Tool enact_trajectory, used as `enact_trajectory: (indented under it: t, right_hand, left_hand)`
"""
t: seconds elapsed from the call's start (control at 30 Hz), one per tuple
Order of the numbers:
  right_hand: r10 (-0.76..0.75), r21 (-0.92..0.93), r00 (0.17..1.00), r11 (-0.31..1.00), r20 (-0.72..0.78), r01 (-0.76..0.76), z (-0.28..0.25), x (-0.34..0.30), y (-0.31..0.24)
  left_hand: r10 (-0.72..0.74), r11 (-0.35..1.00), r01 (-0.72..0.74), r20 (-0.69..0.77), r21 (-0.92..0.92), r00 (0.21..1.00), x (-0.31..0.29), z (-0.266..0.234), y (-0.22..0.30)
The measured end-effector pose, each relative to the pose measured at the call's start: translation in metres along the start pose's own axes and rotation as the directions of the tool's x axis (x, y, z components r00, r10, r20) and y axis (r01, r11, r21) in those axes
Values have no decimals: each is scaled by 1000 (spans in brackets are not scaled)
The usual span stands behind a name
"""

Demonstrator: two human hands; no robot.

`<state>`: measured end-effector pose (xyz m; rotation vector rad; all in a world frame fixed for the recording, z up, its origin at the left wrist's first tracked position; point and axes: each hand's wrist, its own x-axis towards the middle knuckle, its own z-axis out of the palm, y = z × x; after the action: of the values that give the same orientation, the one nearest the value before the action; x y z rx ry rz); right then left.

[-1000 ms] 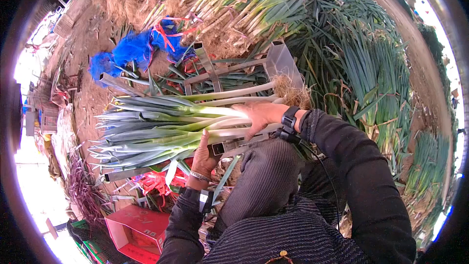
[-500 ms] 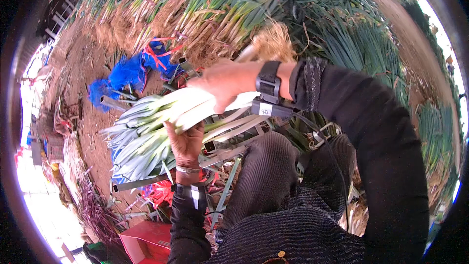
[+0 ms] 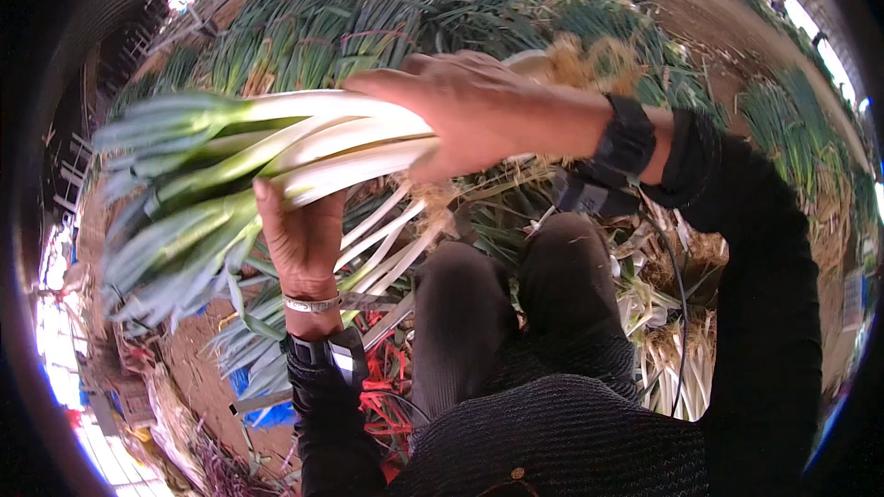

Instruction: Cleaning and organizing harvested leeks by stripping outer leaves and placing them on a metal stand.

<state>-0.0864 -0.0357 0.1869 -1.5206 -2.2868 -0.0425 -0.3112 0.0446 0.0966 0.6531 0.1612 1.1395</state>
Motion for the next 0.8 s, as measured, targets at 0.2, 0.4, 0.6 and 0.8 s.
enact_trajectory:
  t: [0.2,0.4,0.6,0.8]
  right_hand:
    - [309,310,946,913,-98,-266,9,-113,79]
    - [539,438,836,779,-101,-449,68,-201,135]
    - [679,446,728,625,94,-641,239,-311,167]
    - [755,-80,411,518,511,-852,323,-353,171]
  left_hand:
    - [-321,941,302,123,151,939,52,65,-95]
    - [-624,748,598,-4,286,782,96,40,-208]
    - [-842,203,784,-304,587,446,85,23,-215]
    - [-555,697,538,-118,473,823,58,15,-53]
